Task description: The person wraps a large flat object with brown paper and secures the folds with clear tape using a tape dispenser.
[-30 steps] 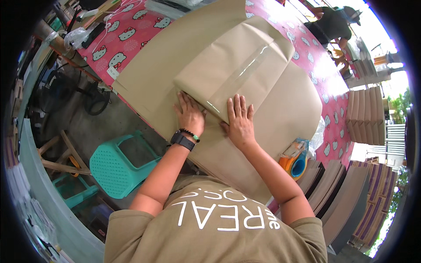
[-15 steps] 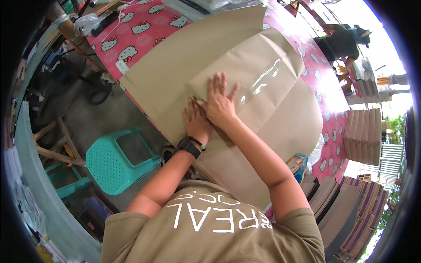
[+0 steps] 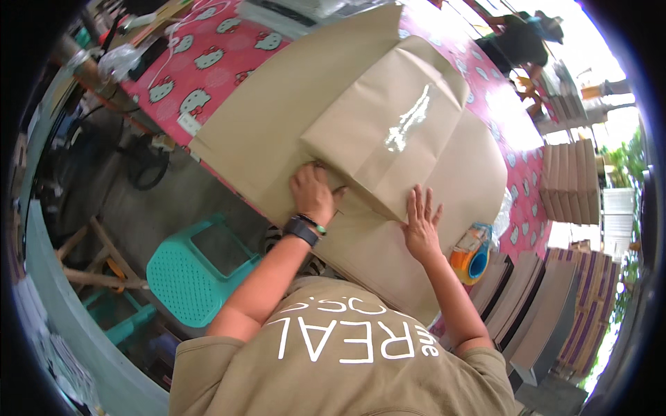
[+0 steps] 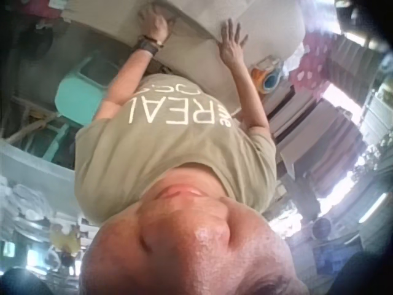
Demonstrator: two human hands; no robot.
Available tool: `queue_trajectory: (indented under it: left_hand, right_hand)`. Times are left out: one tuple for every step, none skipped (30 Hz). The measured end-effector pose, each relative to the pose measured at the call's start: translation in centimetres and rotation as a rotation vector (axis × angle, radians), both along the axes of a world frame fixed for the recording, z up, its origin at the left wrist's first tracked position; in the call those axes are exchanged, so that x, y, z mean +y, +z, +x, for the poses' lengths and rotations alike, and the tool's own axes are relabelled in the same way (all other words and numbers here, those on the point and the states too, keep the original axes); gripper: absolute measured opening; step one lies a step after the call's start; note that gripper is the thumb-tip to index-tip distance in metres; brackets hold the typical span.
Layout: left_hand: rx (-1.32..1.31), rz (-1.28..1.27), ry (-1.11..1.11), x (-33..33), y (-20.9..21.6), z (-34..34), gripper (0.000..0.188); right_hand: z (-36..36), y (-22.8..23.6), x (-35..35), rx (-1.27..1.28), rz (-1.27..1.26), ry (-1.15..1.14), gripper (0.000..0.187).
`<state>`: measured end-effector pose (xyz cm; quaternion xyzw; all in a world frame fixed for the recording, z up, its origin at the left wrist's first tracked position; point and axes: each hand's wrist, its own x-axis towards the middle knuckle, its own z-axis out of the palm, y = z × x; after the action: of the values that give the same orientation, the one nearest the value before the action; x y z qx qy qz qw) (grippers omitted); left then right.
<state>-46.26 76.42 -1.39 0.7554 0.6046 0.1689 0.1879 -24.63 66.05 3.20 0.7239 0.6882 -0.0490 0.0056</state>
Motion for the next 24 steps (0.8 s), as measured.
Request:
queue_trajectory:
  left_hand:
    - [-0.055, 0.171, 0.035, 0.8, -0.2, -0.8, 0.048]
    - [-0.091, 0.202, -0.048, 1.4, -0.5, -1.2, 0.044]
    - [-0.119, 0.229, -0.129, 1.9, -0.9, -1.6, 0.039]
    - [-0.147, 0.255, -0.208, 2.3, -1.4, -1.8, 0.034]
    - [-0.223, 0.205, -0.211, 2.6, -1.1, -2.0, 0.020]
    - [-0.263, 0.153, -0.257, 2.8, -1.3, -2.2, 0.018]
    - [-0.296, 0.101, -0.304, 3.0, -1.6, -2.7, 0.017]
    - [-0.331, 0.044, -0.344, 3.5, -1.9, -3.6, 0.018]
    - [-0.396, -0.134, -0.543, 5.1, -1.9, -5.2, 0.037]
    - [-0.293, -0.105, -0.704, 6.3, -1.8, -6.6, 0.044]
    - [-0.185, -0.074, -0.857, 7.7, -0.7, -8.1, 0.051]
    - [-0.080, -0.047, -1.000, 8.3, 0.0, -9.0, 0.058]
    - [0.054, 0.021, -1.047, 8.5, 0.1, -9.2, 0.070]
    - [0.075, 0.070, -1.033, 8.5, 0.2, -9.0, 0.067]
    - [0.096, 0.119, -1.020, 8.2, 0.3, -8.7, 0.063]
    - [0.116, 0.169, -1.009, 8.1, 0.2, -8.7, 0.060]
    - [0.098, 0.262, -1.078, 8.4, -0.4, -8.8, 0.054]
    - [0.070, 0.352, -1.150, 8.3, -1.4, -8.7, 0.048]
    - [0.041, 0.442, -1.220, 8.4, -2.3, -8.8, 0.042]
    - [-0.046, 0.526, -1.212, 8.4, -2.1, -8.4, 0.037]
    - [-0.134, 0.619, -1.200, 8.9, -0.7, -7.5, 0.033]
    - [-0.225, 0.708, -1.183, 9.4, 0.7, -6.5, 0.029]
    - [-0.329, 0.631, -1.145, 9.9, 2.2, -5.3, 0.027]
    - [-0.373, 0.560, -1.130, 10.2, 1.8, -5.1, 0.025]
  right_hand:
    - [0.9, -0.9, -1.4, -0.022, 0.050, -0.095, 0.063]
    - [1.5, -1.2, -2.1, -0.043, 0.097, -0.185, 0.060]
    - [0.3, -0.6, -2.1, 0.151, 0.227, -0.146, 0.054]
    - [-1.5, -0.3, -1.8, 0.343, 0.359, -0.102, 0.048]
    - [-3.9, 0.2, -1.3, 0.489, 0.273, 0.036, 0.043]
    - [-6.3, 0.3, -0.5, 0.632, 0.195, 0.168, 0.039]
    - [-9.0, -0.6, 0.4, 0.670, 0.180, 0.141, 0.038]
    - [-11.0, -1.2, 1.3, 0.706, 0.160, 0.119, 0.037]
    - [-11.8, -2.0, 1.7, 0.624, 0.182, 0.043, 0.039]
    - [-12.3, -3.1, 2.0, 0.542, 0.202, -0.032, 0.040]
    - [-12.8, -4.0, 2.6, 0.465, 0.217, -0.102, 0.042]
    - [-13.0, -4.2, 2.9, 0.438, 0.227, -0.113, 0.042]
    - [-13.0, -4.4, 3.1, 0.411, 0.238, -0.126, 0.042]
    - [-13.1, -4.4, 3.2, 0.378, 0.251, -0.140, 0.042]
    - [-13.5, -4.2, 3.2, 0.402, 0.191, -0.175, 0.045]
    - [-13.6, -4.3, 3.1, 0.411, 0.210, -0.166, 0.043]
    - [-13.4, -4.4, 3.1, 0.415, 0.233, -0.158, 0.042]
    - [-13.1, -4.2, 2.9, 0.415, 0.252, -0.154, 0.040]
    - [-12.2, -3.9, 3.0, 0.641, 0.179, -0.198, 0.038]
    - [-10.7, -3.2, 3.0, 0.864, 0.104, -0.246, 0.035]
    - [-9.3, -2.6, 2.7, 1.086, 0.042, -0.288, 0.033]
    - [-8.6, -2.7, 1.5, 1.019, 0.070, -0.340, 0.031]
    - [-8.0, -2.9, 0.4, 0.952, 0.100, -0.392, 0.028]
    - [-7.5, -3.3, -0.7, 0.886, 0.117, -0.428, 0.026]
